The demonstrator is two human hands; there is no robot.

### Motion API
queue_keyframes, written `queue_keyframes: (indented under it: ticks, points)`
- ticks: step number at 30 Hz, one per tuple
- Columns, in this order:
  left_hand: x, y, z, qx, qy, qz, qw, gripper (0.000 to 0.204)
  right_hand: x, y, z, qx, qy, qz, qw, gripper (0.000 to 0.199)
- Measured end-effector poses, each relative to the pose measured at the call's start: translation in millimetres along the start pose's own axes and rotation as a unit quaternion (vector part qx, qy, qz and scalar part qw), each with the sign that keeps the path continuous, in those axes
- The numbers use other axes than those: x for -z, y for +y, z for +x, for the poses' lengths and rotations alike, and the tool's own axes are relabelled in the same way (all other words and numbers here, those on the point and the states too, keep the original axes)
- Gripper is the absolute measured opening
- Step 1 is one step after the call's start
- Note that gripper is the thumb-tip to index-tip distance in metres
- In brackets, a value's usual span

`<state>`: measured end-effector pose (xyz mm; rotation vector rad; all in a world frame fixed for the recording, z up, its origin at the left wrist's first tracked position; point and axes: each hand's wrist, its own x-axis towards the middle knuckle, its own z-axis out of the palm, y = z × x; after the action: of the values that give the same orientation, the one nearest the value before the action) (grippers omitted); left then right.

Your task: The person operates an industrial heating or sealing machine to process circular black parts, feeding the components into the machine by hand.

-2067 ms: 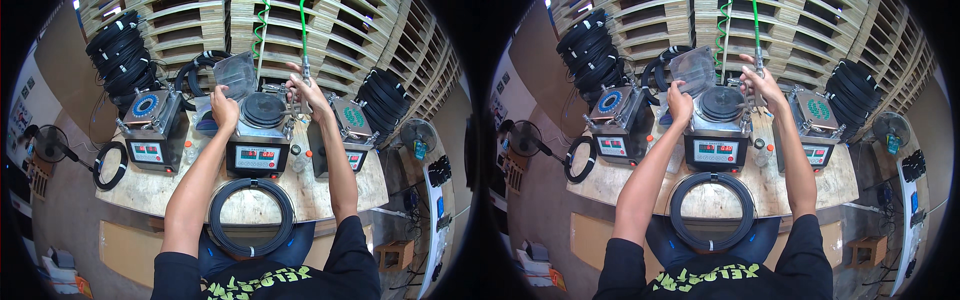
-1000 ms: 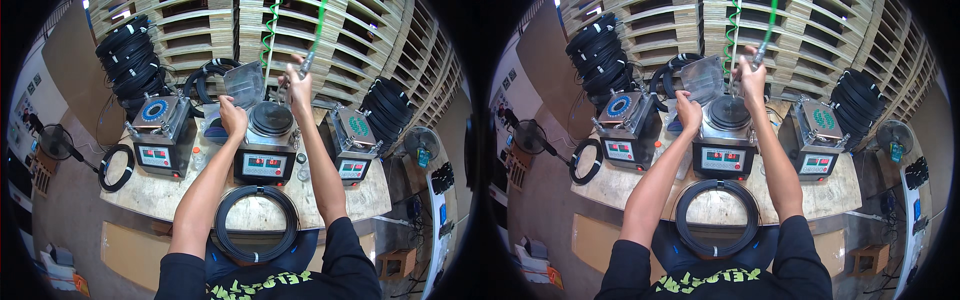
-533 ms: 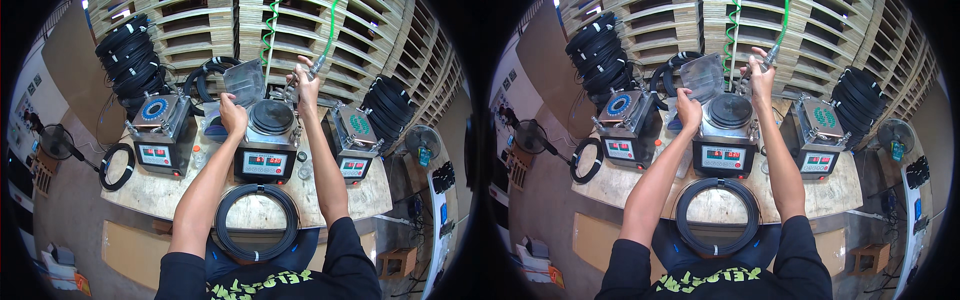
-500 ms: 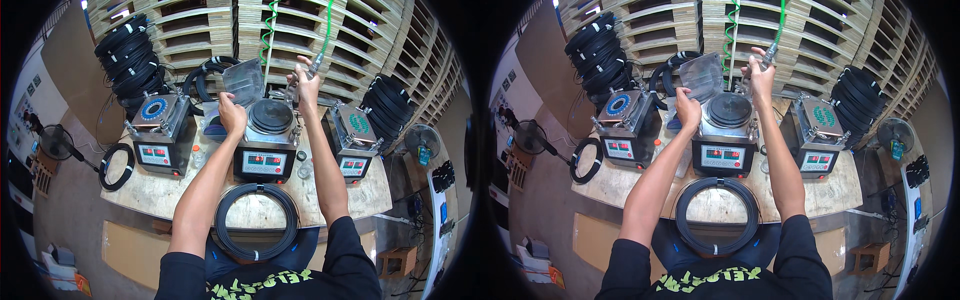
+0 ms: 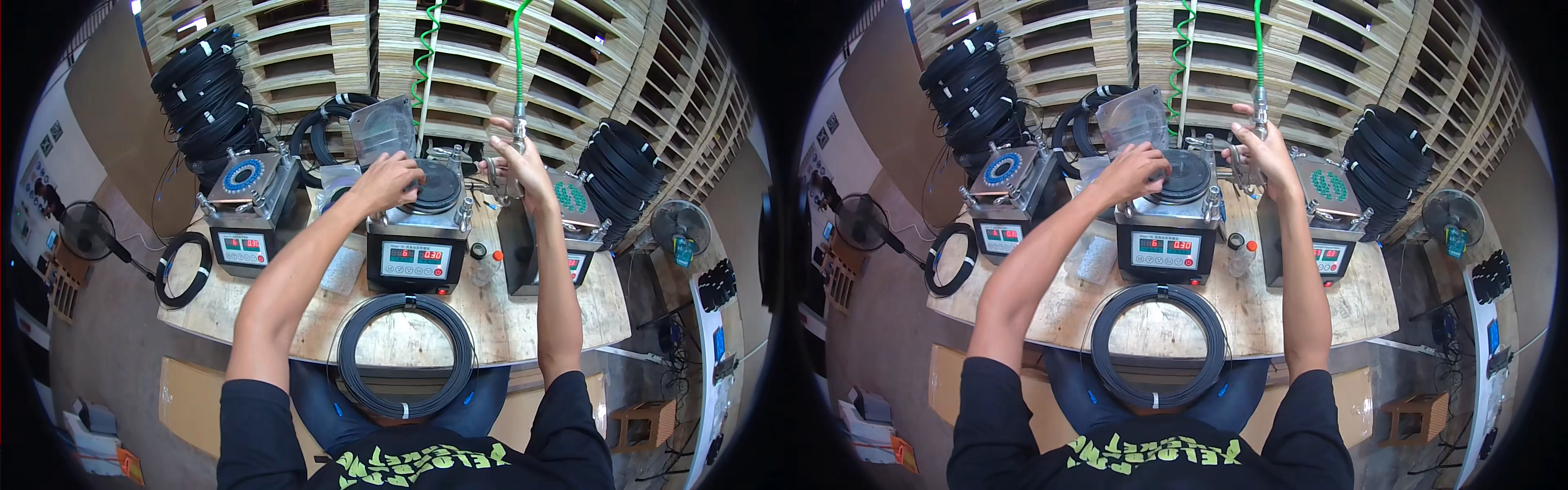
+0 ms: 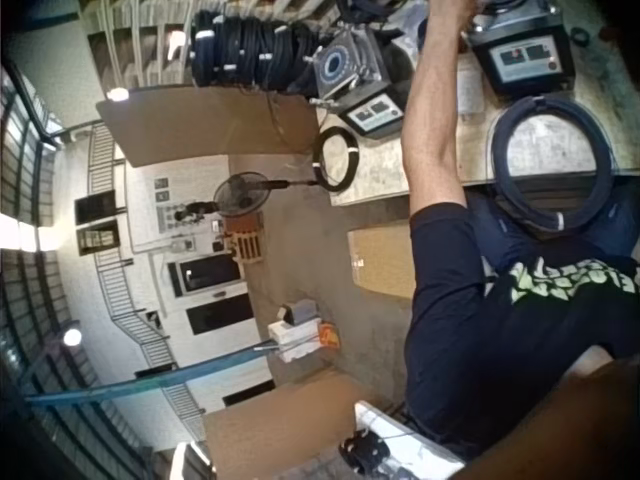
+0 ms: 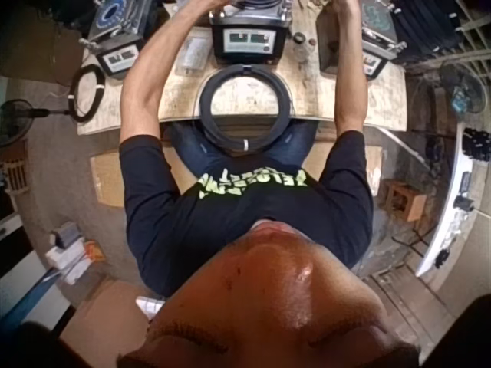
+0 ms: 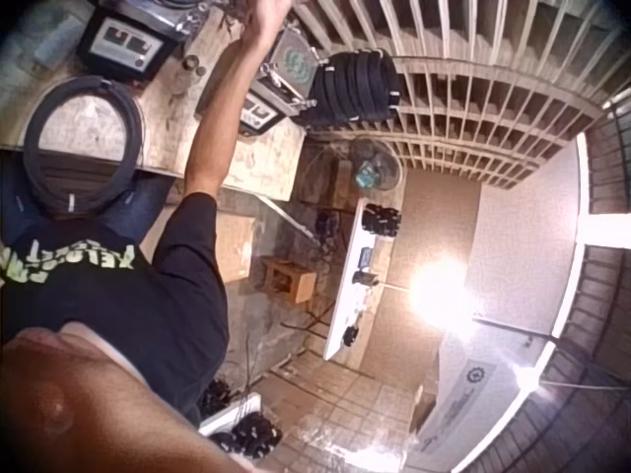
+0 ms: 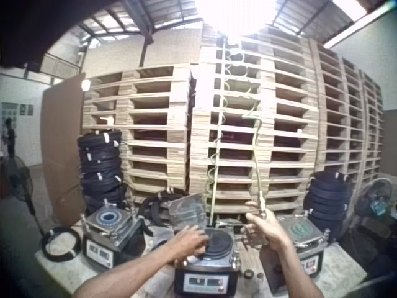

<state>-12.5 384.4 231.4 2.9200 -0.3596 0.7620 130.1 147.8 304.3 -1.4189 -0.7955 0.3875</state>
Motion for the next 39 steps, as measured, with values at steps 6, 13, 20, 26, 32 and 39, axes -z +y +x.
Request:
queue_keyframes:
  ticks: [6, 13, 20, 26, 32, 39]
  points:
    - [17, 11, 26, -0.073, -0.156, 0.13, 0.976, 0.033, 19, 1, -6, -0.007, 0.007, 0.007, 1.0, 0.048]
    - [15, 18, 42, -0.201, -0.204, 0.231, 0.93, 0.044, 17, 10, -10, -0.034, 0.005, 0.029, 0.999, 0.048]
    - [23, 12, 32, -0.155, -0.125, 0.143, 0.969, 0.039, 8, 17, -7, -0.018, 0.021, 0.04, 0.999, 0.046]
    - [0, 19, 12, 0.023, 0.023, 0.009, 0.999, 0.029, -10, 30, 11, 0.005, 0.045, 0.044, 0.998, 0.041]
    - [-8, 23, 13, 0.222, 0.199, -0.086, 0.951, 0.036, -34, 51, 34, 0.082, 0.134, -0.011, 0.988, 0.032]
    - [-12, 16, 8, 0.271, 0.323, -0.114, 0.9, 0.06, -62, 32, 22, -0.035, -0.038, 0.087, 0.995, 0.043]
